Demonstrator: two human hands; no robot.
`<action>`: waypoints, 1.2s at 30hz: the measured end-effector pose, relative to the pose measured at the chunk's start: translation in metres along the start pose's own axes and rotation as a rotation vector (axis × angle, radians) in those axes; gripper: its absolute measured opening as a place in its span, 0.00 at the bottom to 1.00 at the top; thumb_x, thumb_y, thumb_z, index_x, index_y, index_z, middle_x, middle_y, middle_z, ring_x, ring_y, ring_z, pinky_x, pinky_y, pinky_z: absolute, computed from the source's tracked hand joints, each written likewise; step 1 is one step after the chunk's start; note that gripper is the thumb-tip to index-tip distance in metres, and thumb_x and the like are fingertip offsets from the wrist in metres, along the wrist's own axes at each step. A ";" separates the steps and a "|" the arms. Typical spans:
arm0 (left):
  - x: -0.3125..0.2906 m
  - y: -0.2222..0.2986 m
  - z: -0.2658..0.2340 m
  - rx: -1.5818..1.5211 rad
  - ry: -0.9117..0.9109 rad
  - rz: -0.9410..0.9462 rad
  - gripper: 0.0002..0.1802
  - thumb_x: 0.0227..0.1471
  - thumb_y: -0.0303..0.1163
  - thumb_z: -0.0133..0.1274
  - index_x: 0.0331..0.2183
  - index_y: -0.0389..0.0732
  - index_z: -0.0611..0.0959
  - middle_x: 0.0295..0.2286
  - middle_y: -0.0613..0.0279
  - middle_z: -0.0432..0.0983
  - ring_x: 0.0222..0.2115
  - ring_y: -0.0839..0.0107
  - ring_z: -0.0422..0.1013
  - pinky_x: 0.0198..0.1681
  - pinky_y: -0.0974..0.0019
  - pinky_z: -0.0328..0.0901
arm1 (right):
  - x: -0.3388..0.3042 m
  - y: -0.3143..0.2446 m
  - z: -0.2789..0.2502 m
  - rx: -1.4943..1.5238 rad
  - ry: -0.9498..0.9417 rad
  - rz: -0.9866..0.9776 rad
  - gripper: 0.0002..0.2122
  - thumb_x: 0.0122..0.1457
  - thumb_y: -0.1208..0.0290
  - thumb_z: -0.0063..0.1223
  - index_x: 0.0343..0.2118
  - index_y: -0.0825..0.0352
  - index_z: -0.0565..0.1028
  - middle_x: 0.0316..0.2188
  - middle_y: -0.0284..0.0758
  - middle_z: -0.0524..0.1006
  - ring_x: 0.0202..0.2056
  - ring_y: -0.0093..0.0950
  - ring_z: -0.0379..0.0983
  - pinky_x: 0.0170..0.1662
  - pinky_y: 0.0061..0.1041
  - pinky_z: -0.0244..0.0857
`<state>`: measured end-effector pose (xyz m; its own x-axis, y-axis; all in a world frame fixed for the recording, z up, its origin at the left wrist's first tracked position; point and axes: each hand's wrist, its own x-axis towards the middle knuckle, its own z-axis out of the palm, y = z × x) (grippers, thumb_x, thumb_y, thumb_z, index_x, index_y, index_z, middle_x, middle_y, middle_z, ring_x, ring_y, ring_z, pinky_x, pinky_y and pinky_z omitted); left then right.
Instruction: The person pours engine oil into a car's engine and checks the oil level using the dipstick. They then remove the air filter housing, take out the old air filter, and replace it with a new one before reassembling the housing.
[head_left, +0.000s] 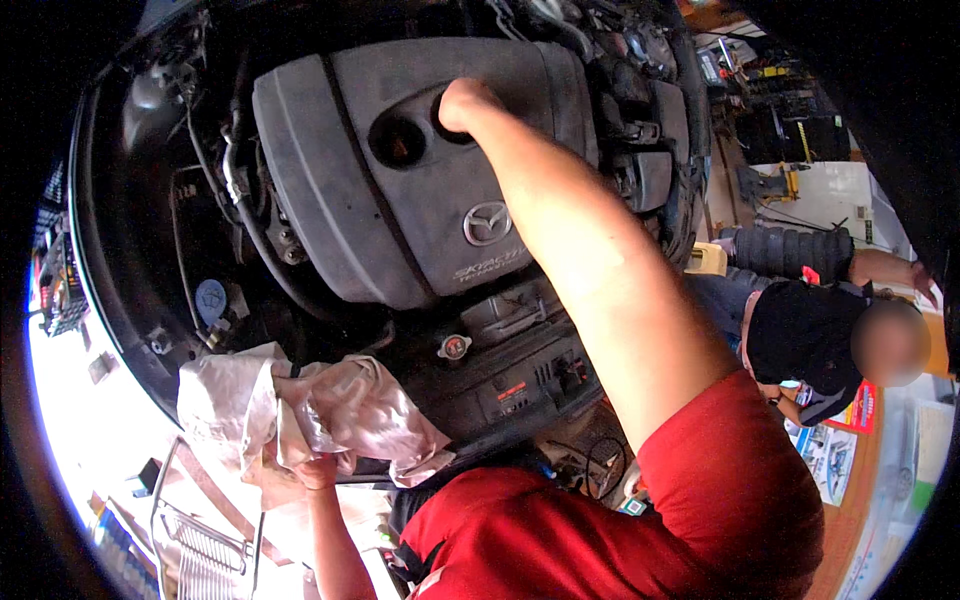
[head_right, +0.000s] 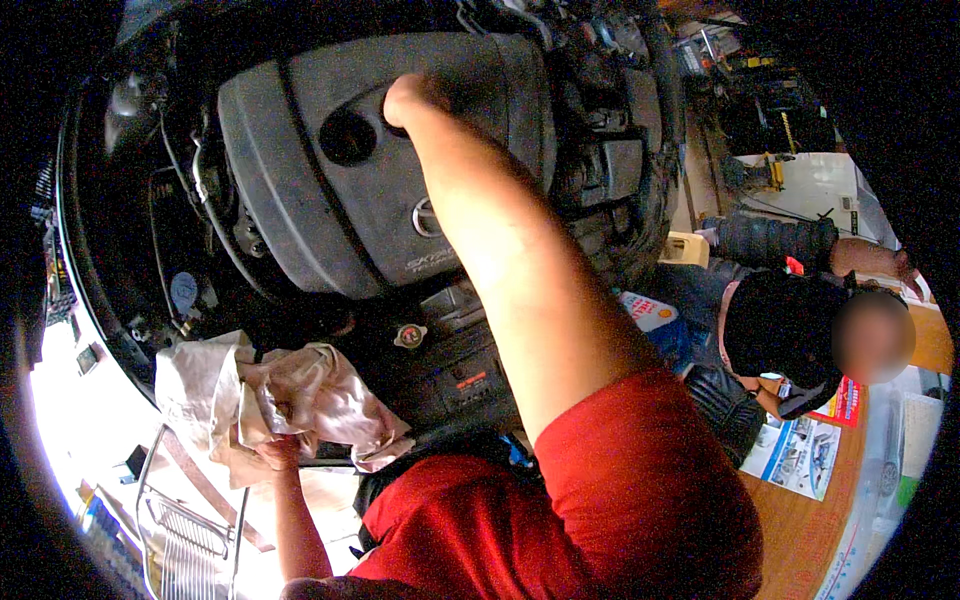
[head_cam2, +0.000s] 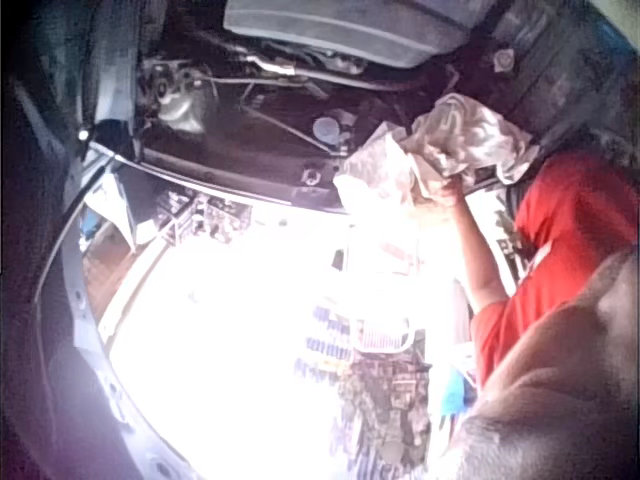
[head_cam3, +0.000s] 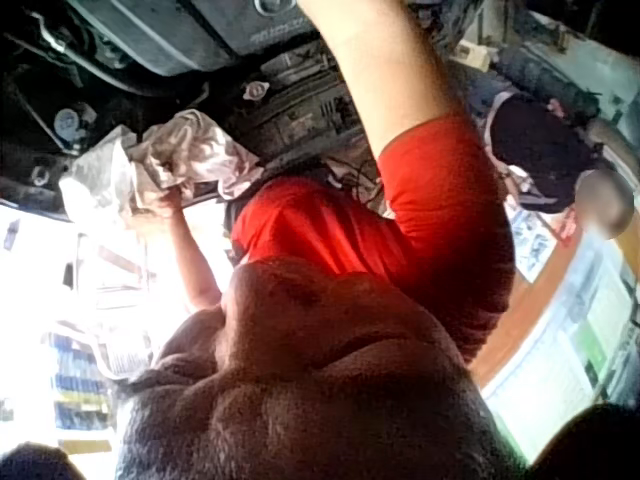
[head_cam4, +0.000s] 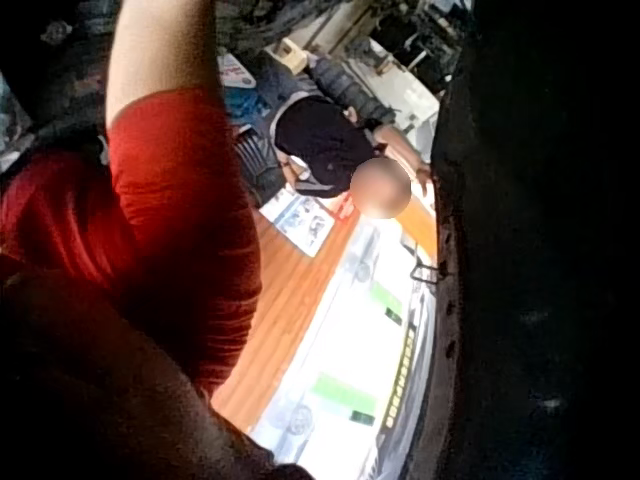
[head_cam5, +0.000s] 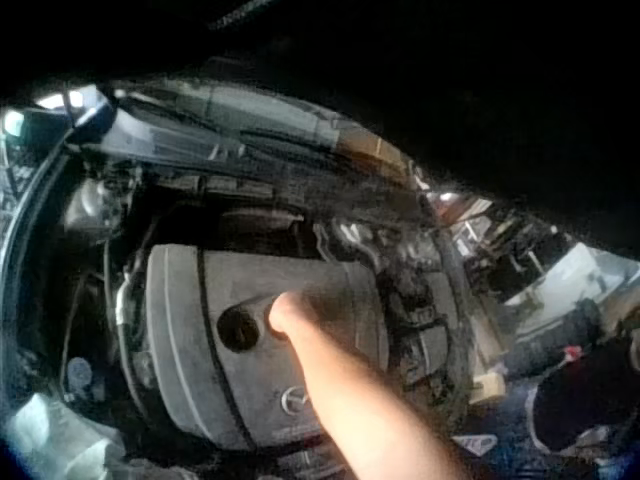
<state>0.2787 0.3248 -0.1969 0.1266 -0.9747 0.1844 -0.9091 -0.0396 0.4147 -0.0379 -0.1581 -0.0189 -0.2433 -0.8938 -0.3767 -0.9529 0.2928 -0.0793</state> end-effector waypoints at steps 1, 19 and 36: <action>0.003 0.002 -0.001 0.003 -0.002 -0.001 0.34 0.43 0.43 0.60 0.50 0.35 0.72 0.46 0.49 0.71 0.46 0.50 0.69 0.50 0.52 0.62 | -0.001 0.000 0.002 0.033 0.065 0.028 0.14 0.56 0.78 0.42 0.43 0.73 0.75 0.49 0.51 0.70 0.53 0.43 0.67 0.52 0.36 0.64; 0.020 0.019 -0.012 0.039 0.121 -0.009 0.33 0.41 0.42 0.60 0.47 0.34 0.74 0.42 0.49 0.74 0.42 0.48 0.70 0.47 0.51 0.65 | 0.003 0.023 0.014 -0.165 0.050 -0.192 0.15 0.58 0.68 0.41 0.40 0.71 0.76 0.46 0.50 0.73 0.48 0.46 0.70 0.51 0.40 0.64; 0.041 0.037 -0.028 -0.086 0.021 -0.020 0.29 0.41 0.40 0.61 0.44 0.32 0.76 0.40 0.48 0.75 0.38 0.49 0.73 0.42 0.55 0.68 | 0.024 0.046 0.014 -0.183 0.103 -0.488 0.17 0.56 0.60 0.51 0.30 0.75 0.76 0.34 0.53 0.76 0.38 0.48 0.73 0.43 0.42 0.67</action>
<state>0.2611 0.2896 -0.1494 0.1536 -0.9690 0.1936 -0.8689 -0.0392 0.4934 -0.0853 -0.1613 -0.0441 0.2281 -0.9428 -0.2431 -0.9736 -0.2209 -0.0567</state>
